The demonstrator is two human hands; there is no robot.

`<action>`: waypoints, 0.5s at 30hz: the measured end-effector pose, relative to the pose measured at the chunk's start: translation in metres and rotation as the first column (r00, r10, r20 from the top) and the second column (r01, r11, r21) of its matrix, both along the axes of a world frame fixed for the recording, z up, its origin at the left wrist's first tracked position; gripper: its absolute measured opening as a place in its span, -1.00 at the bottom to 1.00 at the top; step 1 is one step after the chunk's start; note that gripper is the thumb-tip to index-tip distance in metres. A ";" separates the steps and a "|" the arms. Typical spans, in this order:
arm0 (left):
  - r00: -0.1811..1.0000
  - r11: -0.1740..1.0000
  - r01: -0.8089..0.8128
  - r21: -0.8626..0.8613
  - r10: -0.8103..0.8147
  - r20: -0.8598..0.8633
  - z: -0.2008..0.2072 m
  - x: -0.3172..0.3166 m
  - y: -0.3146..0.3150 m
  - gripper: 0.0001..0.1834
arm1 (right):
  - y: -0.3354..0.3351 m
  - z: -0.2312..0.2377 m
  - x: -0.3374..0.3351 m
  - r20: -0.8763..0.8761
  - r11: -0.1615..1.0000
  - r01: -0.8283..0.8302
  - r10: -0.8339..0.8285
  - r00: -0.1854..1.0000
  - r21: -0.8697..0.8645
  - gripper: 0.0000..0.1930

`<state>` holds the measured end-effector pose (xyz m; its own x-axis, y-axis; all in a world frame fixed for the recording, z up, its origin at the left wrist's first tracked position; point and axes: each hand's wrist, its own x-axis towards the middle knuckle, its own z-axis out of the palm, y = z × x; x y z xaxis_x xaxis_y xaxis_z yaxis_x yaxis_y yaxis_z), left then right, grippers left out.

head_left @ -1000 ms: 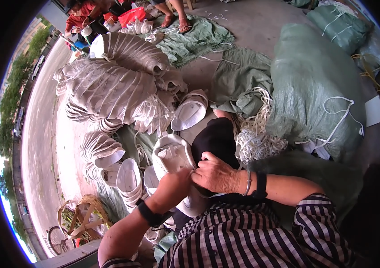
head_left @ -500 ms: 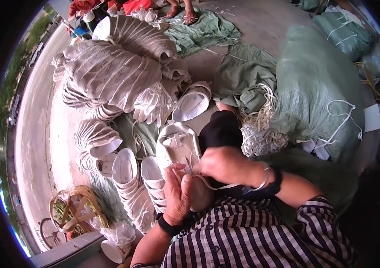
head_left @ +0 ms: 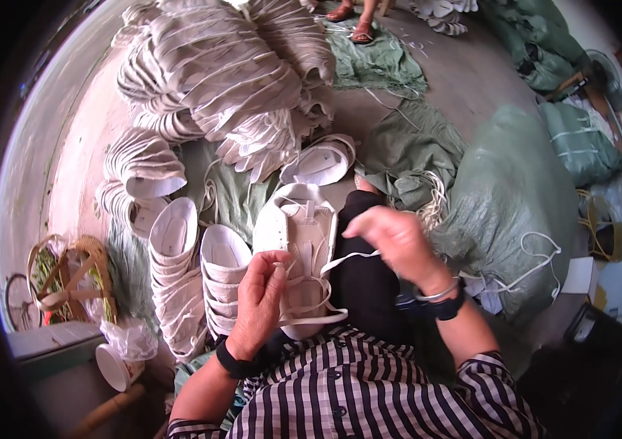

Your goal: Threading laces through the eyelets of several white sneakers.

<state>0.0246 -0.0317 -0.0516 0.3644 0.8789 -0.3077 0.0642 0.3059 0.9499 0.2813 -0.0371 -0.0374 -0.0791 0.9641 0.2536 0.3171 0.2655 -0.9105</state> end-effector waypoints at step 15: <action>0.994 0.998 0.047 0.043 -0.043 -0.099 -0.018 -0.036 -0.008 -0.90 | -0.006 0.000 -0.074 0.402 0.965 -0.181 0.245 0.882 -0.192 -0.88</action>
